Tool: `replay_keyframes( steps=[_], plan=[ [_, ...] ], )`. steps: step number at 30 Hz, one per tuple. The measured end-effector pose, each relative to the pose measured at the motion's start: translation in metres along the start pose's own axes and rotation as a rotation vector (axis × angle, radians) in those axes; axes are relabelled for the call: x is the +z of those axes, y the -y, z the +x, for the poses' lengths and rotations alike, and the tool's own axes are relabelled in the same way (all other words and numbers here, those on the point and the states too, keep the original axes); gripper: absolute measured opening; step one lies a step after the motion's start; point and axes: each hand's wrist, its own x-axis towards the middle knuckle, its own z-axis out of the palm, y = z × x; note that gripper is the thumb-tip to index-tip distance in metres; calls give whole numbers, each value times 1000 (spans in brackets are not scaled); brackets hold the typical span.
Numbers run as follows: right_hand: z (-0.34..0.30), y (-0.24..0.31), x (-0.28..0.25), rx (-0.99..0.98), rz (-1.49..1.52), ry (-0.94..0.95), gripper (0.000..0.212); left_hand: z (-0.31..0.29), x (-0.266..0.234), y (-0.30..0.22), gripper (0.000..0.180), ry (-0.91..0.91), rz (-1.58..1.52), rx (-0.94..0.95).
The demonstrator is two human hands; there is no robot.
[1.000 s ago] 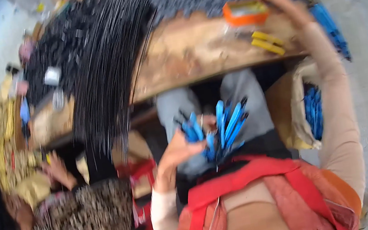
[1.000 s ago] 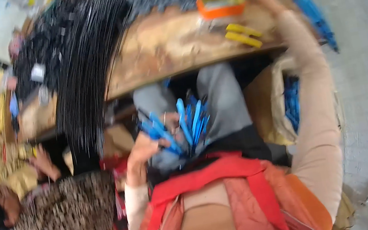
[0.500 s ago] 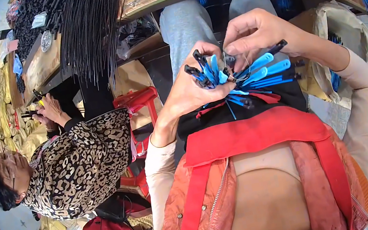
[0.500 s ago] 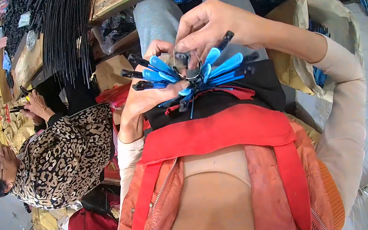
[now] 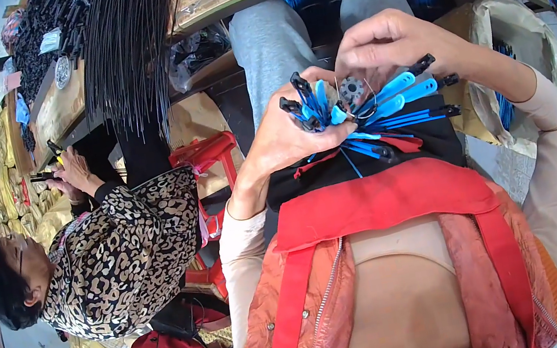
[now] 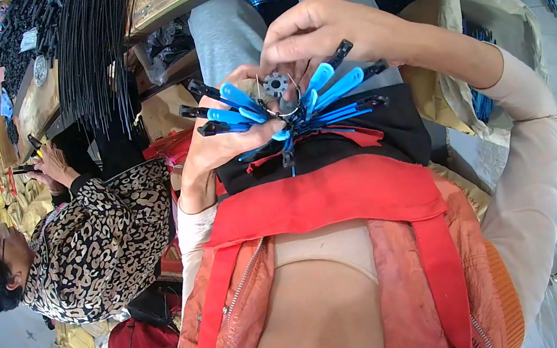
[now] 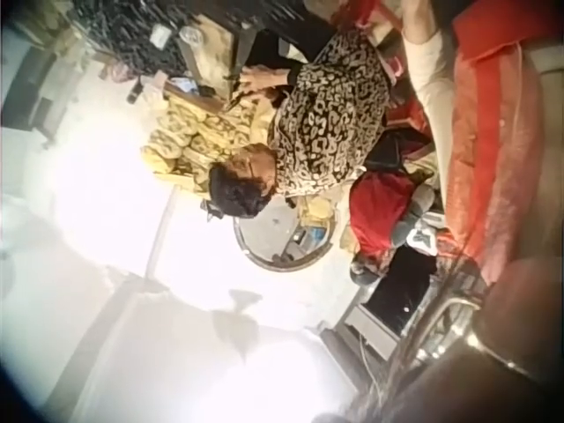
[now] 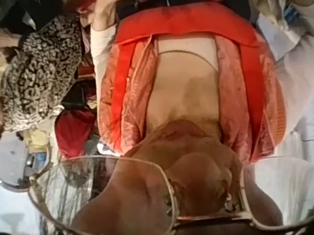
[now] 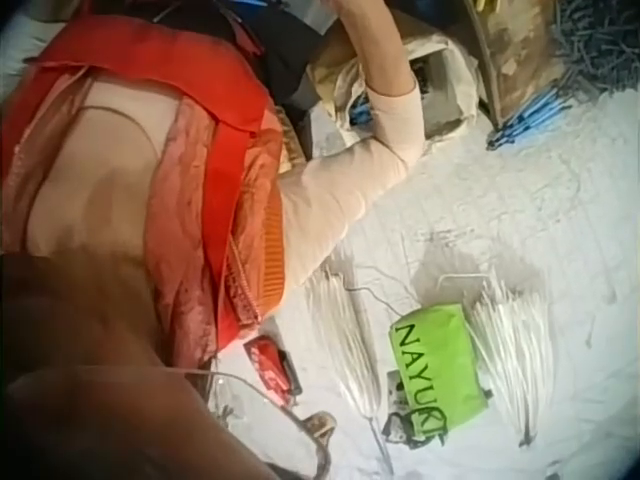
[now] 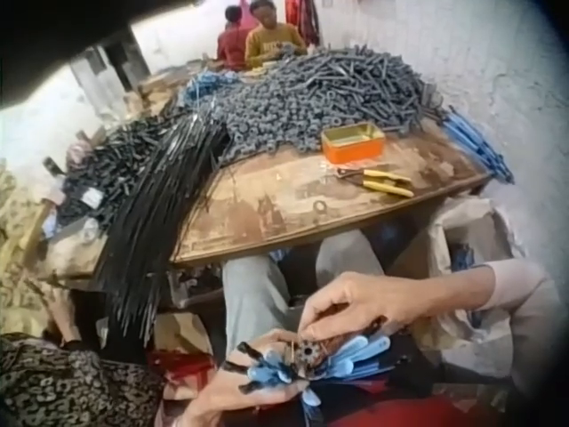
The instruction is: Assembling bundles of blue plastic components using pliers at a factory workstation.
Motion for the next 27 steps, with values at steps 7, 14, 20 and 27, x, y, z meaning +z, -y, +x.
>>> replay_keyframes(
  steps=[7, 14, 20, 27],
  plan=[
    [-14, 2, 10, 21, -2, -3, 17, -8, 12, 3, 33, -31, 20, 42],
    [-12, -4, 7, -61, -146, -14, 20, -7, 10, 5, 28, 45, 106, 92],
    [-12, -10, 8, 13, -96, -59, 21, -3, 13, 4, 24, 4, 110, 82],
    [-17, -17, 8, -64, -134, -33, 17, -7, 21, 5, 26, 12, 66, 3]
  ],
)
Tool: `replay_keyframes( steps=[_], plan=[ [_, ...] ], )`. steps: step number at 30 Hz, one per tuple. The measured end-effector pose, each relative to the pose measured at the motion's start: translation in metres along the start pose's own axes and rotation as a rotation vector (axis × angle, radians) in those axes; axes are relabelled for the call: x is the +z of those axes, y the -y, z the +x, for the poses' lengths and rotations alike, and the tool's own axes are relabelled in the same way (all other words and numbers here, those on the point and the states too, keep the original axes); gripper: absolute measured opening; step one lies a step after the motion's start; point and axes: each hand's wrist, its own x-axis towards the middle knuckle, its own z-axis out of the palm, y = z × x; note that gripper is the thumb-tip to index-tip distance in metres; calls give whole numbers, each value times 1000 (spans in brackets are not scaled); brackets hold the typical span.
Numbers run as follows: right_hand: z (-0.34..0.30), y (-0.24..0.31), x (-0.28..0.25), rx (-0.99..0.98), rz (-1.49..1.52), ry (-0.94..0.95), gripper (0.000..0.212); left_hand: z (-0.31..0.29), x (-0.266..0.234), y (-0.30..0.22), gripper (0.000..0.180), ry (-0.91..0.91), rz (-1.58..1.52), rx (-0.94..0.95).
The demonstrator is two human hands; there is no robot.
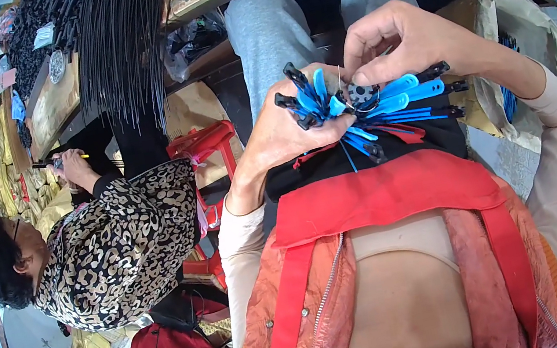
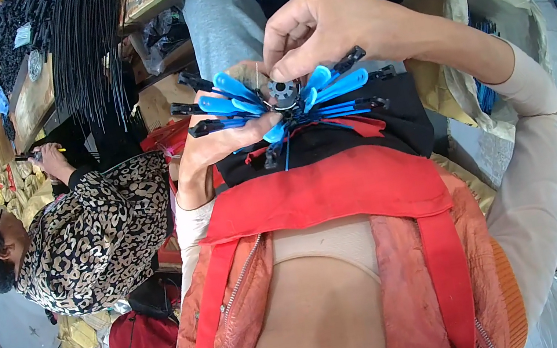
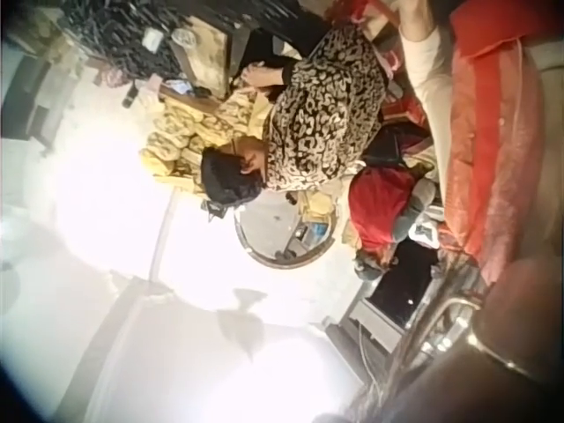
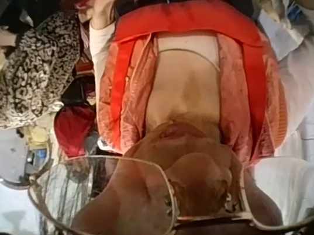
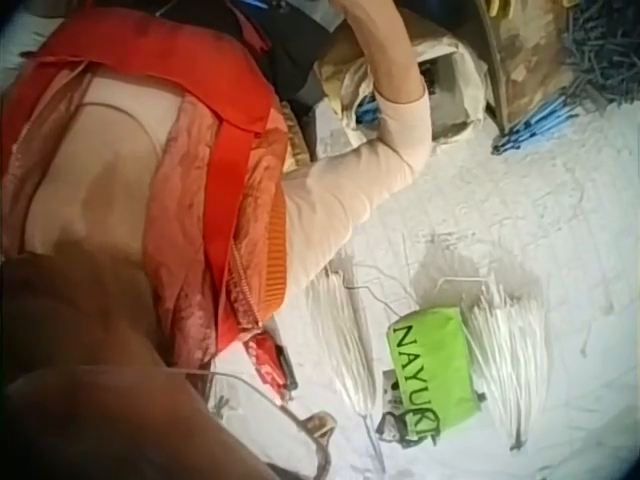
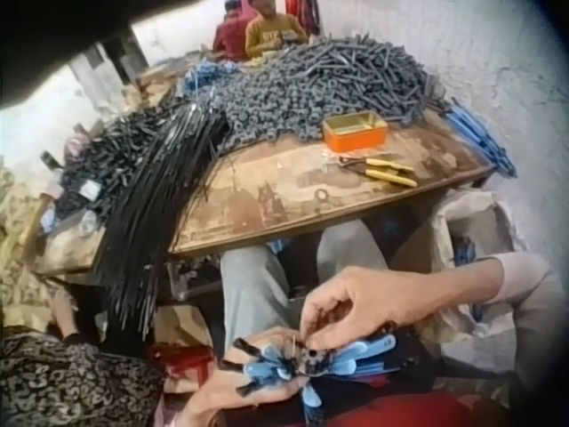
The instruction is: Assembling bundles of blue plastic components using pliers at a factory workstation.
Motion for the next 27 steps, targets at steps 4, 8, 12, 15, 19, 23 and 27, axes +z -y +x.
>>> replay_keyframes(
  steps=[4, 8, 12, 15, 19, 23, 27],
  plan=[
    [-1, -2, -1, 14, 55, 13, 16, 0, 2, -1, 26, -8, -42, -36],
    [0, -1, -1, 24, 101, 33, 17, 0, 3, 5, 28, -16, -47, -8],
    [1, -3, -1, -47, 109, 46, 19, 0, 2, 5, 28, -32, 131, -6],
    [4, -6, -3, -43, 105, 60, 23, -2, 6, 12, 28, -51, -41, 32],
    [2, -35, -4, -183, 445, 188, 52, -7, 9, 19, 26, -121, -221, 1],
    [-18, -67, 20, -466, 284, 67, 59, -15, 14, 24, 25, -86, -139, -61],
    [-25, -74, 62, -499, 87, -322, 44, -20, 29, 17, 25, -158, -139, -29]
  ],
)
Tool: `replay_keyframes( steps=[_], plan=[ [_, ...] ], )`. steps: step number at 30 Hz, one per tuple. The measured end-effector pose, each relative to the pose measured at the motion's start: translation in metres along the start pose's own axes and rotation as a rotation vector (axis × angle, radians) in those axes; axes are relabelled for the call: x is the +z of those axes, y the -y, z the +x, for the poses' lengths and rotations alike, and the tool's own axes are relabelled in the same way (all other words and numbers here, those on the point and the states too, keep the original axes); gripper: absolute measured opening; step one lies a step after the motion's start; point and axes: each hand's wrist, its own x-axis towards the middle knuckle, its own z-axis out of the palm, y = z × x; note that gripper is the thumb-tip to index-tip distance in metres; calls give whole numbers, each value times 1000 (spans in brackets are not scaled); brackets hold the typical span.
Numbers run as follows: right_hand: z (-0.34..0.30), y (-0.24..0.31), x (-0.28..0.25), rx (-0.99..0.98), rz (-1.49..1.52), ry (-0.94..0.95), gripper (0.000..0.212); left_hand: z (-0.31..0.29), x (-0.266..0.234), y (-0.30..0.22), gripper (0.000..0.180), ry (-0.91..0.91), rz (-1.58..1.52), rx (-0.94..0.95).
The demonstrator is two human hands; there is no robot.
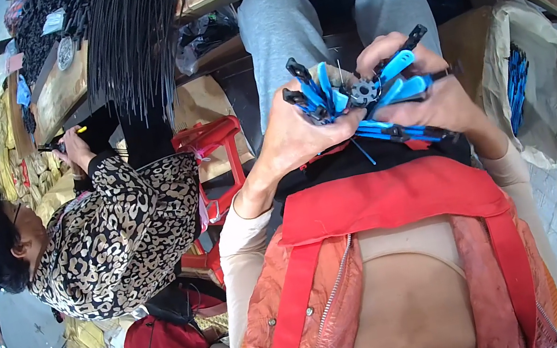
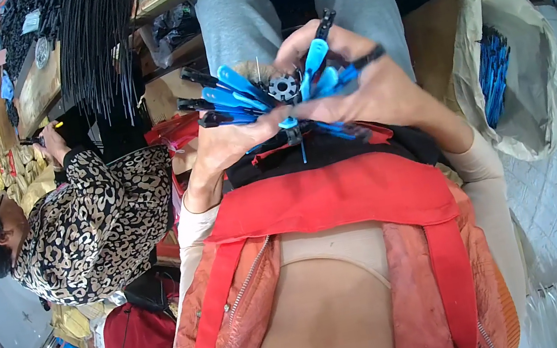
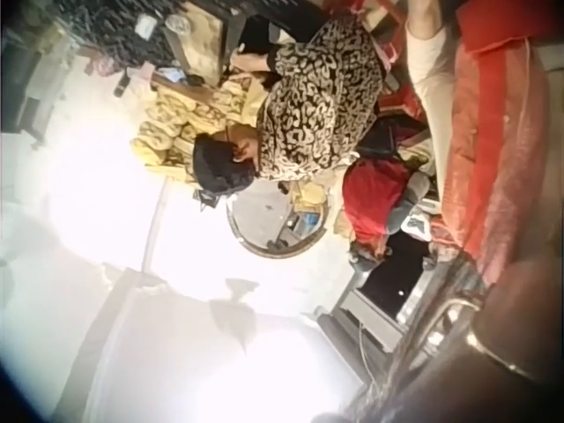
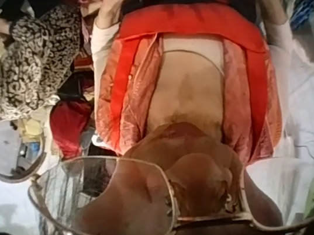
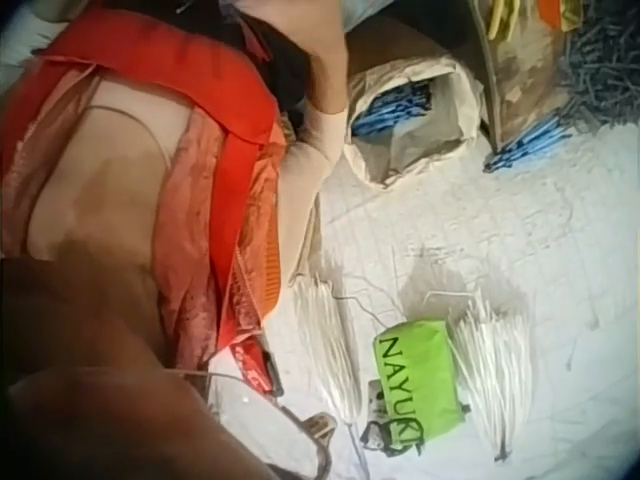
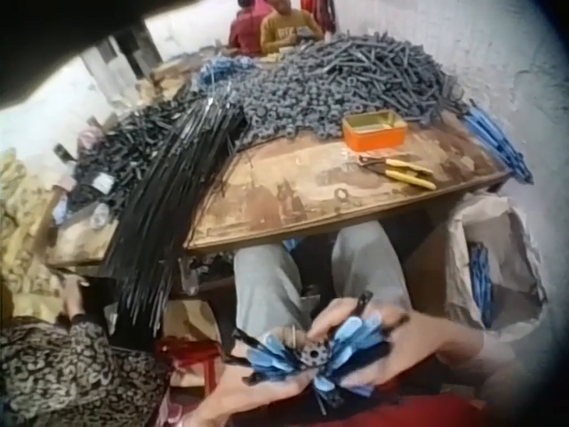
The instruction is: Assembling bundles of blue plastic components using pliers at a factory workstation.
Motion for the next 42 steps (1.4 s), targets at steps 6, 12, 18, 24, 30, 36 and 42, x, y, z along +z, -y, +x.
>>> replay_keyframes(
  steps=[6, 12, 18, 24, 30, 36, 42],
  plan=[
    [-22, -7, 19, -130, 17, -180, 31, -10, 3, -6, 37, 174, -59, -108],
    [-37, -7, 32, -250, -119, -131, 28, 31, -88, 39, 61, 915, -276, 23],
    [-45, -21, 38, -285, -99, -197, 30, 65, -32, 17, 23, 966, -17, 58],
    [-41, -10, 34, -267, -113, -232, 32, 57, -27, 13, 22, 821, -57, 41],
    [-39, -19, 31, -352, -138, -264, 34, 50, -27, 15, 21, 737, -51, 13],
    [-46, -19, 34, -269, -107, -250, 32, 41, -22, 20, 23, 634, -113, -49],
    [-66, -25, 48, -245, -90, -339, 30, 31, -13, 36, 27, 646, -8, 28]
  ],
)
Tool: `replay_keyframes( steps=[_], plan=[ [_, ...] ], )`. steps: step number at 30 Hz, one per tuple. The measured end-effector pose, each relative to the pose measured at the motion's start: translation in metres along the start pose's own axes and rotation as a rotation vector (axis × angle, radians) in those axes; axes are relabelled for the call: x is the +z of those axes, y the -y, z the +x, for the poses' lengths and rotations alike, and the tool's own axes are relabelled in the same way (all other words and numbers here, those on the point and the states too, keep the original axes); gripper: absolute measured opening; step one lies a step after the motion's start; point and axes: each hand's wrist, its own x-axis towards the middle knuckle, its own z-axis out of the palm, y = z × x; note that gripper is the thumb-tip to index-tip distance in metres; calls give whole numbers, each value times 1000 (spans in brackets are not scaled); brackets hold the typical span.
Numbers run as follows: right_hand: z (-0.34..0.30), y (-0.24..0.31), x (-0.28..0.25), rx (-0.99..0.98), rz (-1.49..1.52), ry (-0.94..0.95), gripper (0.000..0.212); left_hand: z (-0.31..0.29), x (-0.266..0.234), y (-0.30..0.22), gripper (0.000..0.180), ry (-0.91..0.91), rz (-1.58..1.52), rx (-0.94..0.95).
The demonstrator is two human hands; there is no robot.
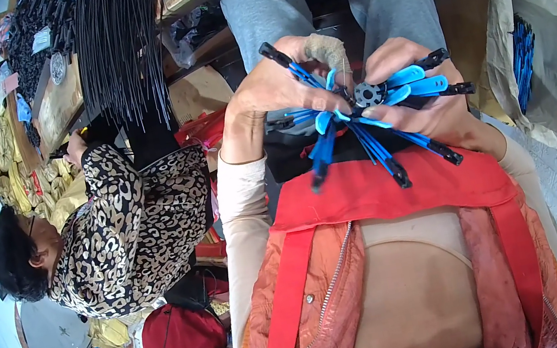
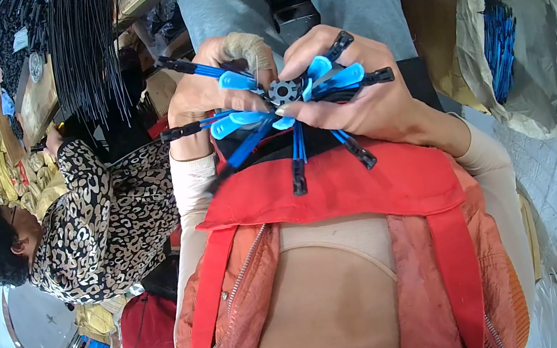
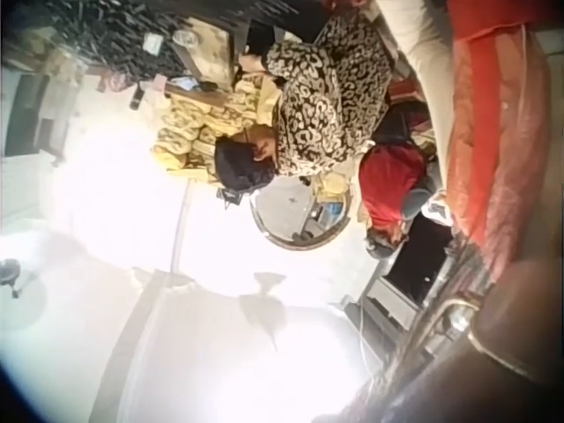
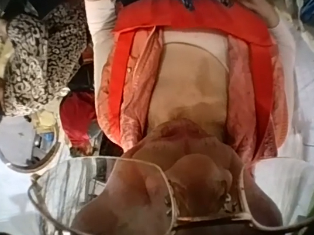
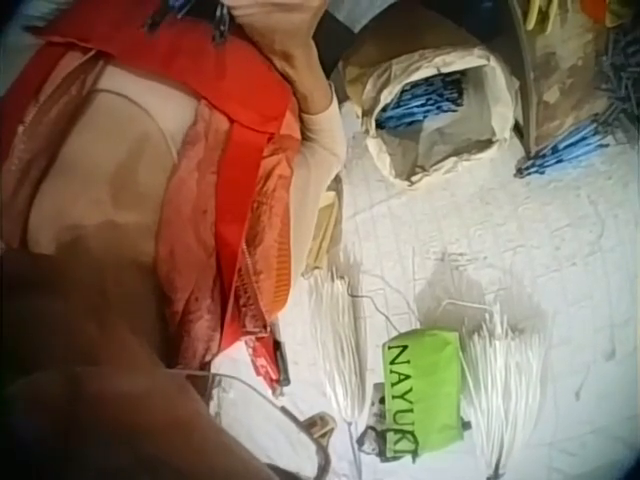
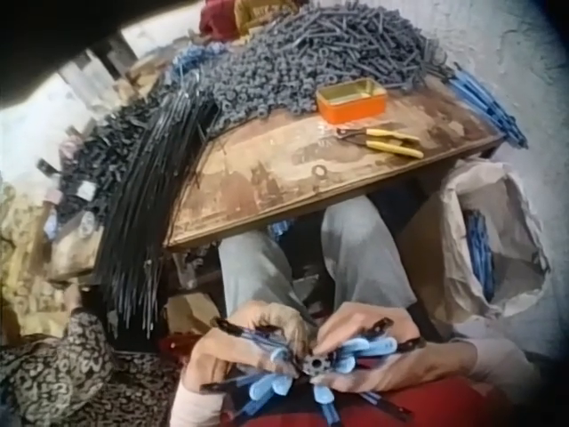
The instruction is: Assembling bundles of blue plastic components using pliers at a factory workstation.
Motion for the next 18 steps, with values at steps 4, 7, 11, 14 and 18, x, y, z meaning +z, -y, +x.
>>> replay_keyframes(
  steps=[4, 7, 11, 14, 18],
  plan=[
    [-14, -4, 7, 20, 29, -34, 32, -9, 8, 5, 28, -8, -23, -71],
    [-16, -8, 6, -30, 36, -6, 33, -14, 13, 4, 29, -99, -231, -284],
    [-20, -10, 5, -31, 85, 92, 31, -12, 14, 17, 30, 56, -128, 77],
    [-17, -7, 8, -3, 105, 125, 31, -16, 12, 13, 27, 6, -47, -67],
    [-10, -1, 8, 1, 86, 122, 29, -17, 12, 5, 27, -13, -19, -88]
  ],
)
